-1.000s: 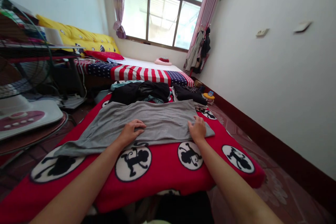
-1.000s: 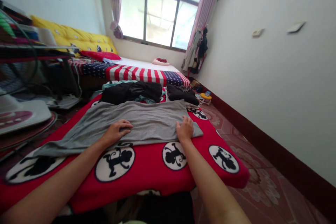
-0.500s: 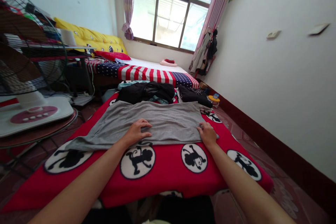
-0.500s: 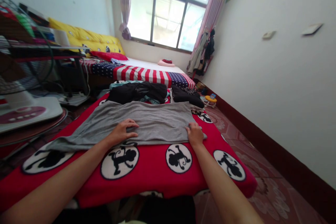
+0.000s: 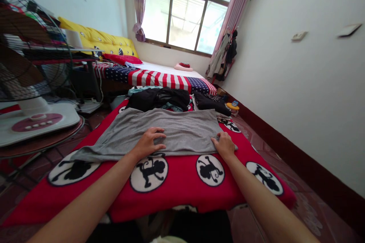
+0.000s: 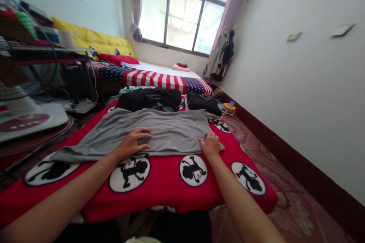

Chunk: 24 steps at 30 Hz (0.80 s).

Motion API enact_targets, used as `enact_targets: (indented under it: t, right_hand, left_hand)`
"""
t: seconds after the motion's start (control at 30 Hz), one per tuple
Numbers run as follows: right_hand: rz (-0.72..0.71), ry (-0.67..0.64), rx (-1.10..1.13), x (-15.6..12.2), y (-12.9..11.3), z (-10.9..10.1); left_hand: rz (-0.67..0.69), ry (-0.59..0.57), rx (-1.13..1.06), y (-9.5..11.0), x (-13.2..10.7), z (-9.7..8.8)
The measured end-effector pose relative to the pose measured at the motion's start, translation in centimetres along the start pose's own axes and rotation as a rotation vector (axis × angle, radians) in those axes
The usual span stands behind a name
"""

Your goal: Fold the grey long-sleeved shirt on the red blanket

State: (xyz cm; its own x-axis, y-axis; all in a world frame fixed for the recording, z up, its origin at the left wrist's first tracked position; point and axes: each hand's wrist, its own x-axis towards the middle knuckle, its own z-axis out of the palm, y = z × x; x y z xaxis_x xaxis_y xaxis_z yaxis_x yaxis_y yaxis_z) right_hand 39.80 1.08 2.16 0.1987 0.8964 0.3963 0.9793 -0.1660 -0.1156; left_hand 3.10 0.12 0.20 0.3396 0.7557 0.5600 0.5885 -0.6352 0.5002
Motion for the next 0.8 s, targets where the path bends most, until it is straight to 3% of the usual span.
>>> enact_targets:
  t: [0.13, 0.37, 0.6, 0.8]
  right_hand:
    - [-0.016, -0.01, -0.026, 0.1, -0.1, 0.0]
    - [-0.258, 0.029, -0.078, 0.6, 0.7, -0.3]
    - [0.062, 0.105, 0.247, 0.6, 0.0, 0.2]
    - [0.116, 0.14, 0.315, 1.6, 0.3, 0.0]
  left_hand:
    - [0.027, -0.066, 0.044, 0.1, 0.1, 0.0]
    - [-0.001, -0.132, 0.085, 0.0, 0.2, 0.3]
    - [0.008, -0.138, 0.106, 0.0, 0.1, 0.3]
    - [-0.004, -0.157, 0.124, 0.1, 0.1, 0.2]
